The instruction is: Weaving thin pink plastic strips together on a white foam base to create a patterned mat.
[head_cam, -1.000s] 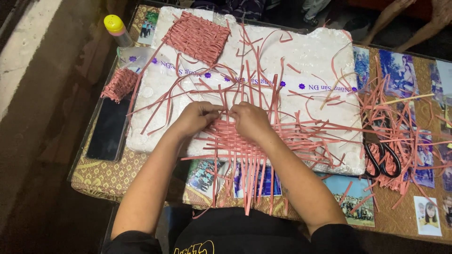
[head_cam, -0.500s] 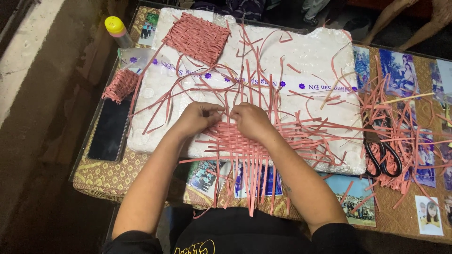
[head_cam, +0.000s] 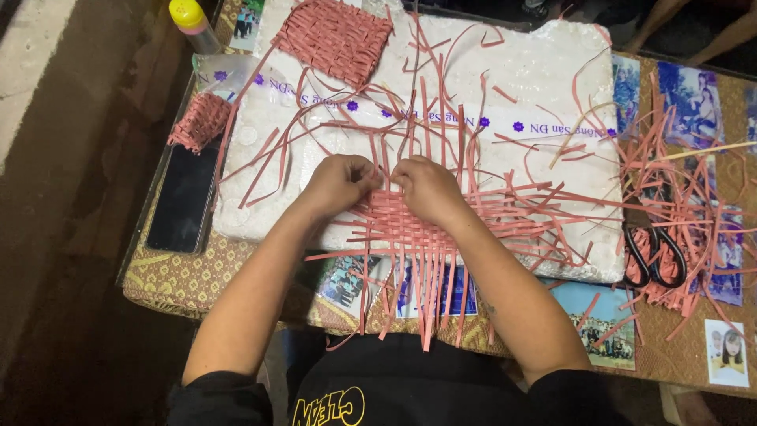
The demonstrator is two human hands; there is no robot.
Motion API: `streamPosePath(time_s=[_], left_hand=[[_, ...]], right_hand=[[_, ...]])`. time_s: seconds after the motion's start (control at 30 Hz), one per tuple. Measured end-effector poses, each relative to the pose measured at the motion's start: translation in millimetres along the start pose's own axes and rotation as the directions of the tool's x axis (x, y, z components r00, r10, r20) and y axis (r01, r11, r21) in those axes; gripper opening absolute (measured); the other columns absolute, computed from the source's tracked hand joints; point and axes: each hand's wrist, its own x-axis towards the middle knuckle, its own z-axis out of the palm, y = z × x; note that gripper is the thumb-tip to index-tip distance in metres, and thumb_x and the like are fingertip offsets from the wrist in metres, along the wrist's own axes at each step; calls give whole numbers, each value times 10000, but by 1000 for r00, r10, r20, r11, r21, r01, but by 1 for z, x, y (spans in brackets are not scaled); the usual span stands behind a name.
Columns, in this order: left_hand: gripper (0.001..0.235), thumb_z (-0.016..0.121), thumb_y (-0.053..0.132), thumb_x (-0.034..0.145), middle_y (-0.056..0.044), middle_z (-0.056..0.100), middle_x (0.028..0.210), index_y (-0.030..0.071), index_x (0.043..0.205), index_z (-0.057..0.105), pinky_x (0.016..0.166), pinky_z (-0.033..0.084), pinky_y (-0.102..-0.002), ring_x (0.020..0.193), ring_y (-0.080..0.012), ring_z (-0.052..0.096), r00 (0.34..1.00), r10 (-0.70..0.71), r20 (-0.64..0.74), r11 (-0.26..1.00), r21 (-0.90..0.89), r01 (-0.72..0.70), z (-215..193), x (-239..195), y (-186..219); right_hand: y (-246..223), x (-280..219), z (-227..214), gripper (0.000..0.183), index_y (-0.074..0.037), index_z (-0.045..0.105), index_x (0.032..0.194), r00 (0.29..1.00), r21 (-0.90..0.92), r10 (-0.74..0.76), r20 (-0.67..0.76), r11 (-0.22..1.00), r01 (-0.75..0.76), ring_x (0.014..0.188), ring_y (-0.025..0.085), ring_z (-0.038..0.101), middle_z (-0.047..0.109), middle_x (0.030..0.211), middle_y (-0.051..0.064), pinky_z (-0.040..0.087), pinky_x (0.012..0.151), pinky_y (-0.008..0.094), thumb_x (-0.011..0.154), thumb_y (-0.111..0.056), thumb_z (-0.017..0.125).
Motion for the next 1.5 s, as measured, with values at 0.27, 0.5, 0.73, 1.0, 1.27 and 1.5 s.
streamPosePath(time_s=[0.27,0.5,0.73,1.0,1.27,1.5], left_hand=[[81,669,66,679,-140,600,861,69,760,670,718,452,-367,823,-327,578,956,294,-11,956,-13,-295,5,18,-23],[114,628,80,733,-110,632,749,97,835,676,682,476,-319,757,-261,612,984,177,15,984,-26,-176,7,24,-26],[153,622,69,740,-121,633,757,80,887,661,694,468,-337,764,-283,610,976,215,25,976,17,-215,8,23,-29],[98,653,130,701,-103,635,695,73,776,677,669,480,-345,721,-285,620,996,82,22,969,233,-84,-4,15,-5],[100,590,153,726,-97,622,692,91,739,668,678,464,-377,741,-304,610,998,-9,66,922,386,-17,-18,9,10],[177,541,210,720,-98,636,691,95,758,670,695,449,-373,776,-309,613,975,-160,152,877,475,70,-25,14,12]], right_hand=[[10,6,9,121,-91,604,823,1000,-70,-23,-13,997,22,820,294,568,558,765,100,441,730,389,805,-131,491],[5,4,5,120,-102,618,832,997,-18,-32,-63,999,31,822,305,569,573,767,108,444,743,400,799,-142,510],[9,2,9,107,-112,633,812,995,3,-53,-81,999,53,776,290,577,572,746,92,452,711,378,787,-140,533],[-17,-13,0,308,-155,605,896,984,75,6,-179,997,7,708,256,584,540,880,64,463,620,369,677,-358,681],[-13,-14,8,461,-242,370,1217,982,-110,-146,-117,985,133,899,392,547,362,1109,135,449,731,519,807,-362,544],[-7,-12,14,414,-262,436,1179,987,-152,-118,-111,983,101,921,375,551,379,1106,123,460,717,491,799,-404,520]])
